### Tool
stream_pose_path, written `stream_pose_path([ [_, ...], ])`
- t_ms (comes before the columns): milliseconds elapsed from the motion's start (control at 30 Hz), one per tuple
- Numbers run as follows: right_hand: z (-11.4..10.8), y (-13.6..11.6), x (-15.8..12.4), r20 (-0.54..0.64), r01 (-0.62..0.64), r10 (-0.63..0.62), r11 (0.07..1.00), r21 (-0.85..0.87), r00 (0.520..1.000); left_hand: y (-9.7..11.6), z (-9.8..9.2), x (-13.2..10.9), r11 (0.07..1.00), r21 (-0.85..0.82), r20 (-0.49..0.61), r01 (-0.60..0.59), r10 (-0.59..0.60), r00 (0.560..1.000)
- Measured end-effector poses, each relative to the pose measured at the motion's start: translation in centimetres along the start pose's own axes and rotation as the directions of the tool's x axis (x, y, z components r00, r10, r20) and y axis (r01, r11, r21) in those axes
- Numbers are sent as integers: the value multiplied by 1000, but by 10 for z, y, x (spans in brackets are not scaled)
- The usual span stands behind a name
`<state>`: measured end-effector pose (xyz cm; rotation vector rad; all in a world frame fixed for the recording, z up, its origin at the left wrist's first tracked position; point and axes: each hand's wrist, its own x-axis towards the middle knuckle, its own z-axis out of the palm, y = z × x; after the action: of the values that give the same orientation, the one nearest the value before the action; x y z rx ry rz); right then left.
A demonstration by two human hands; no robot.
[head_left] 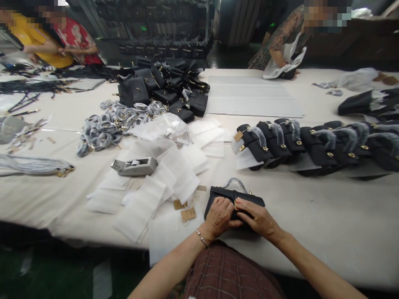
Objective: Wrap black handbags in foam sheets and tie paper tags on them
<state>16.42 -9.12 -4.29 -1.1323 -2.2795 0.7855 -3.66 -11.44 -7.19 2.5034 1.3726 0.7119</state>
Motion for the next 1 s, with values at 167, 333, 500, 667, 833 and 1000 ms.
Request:
stream_pose_path([
  [167, -9, -10, 15, 37, -268, 266, 961, 68, 963, -1, 3, -1, 1000, -5, -23, 7, -7, 1000],
  [333, -11, -24, 30, 185, -322, 324, 946, -44, 928, -1, 6, -1, 1000, -15, -25, 17, -17, 1000],
  [500, -15, -17, 32, 246, -258, 274, 962, -93, 930, -1, 6, -1, 999, -30, -8, 18, -18, 1000],
  [667, -23, -4, 38, 352, -133, 151, 988, -76, 924, 0, 3, 0, 1000, -19, -2, 18, -18, 1000],
  [833, -11, 4, 29, 262, 12, 50, 973, -231, 964, 1, 0, 0, 999, 32, 20, -21, 21, 1000],
  [1000, 6, 4, 22, 153, 72, -20, 937, -341, 988, 0, -4, 0, 995, 51, 31, -85, 83, 996],
])
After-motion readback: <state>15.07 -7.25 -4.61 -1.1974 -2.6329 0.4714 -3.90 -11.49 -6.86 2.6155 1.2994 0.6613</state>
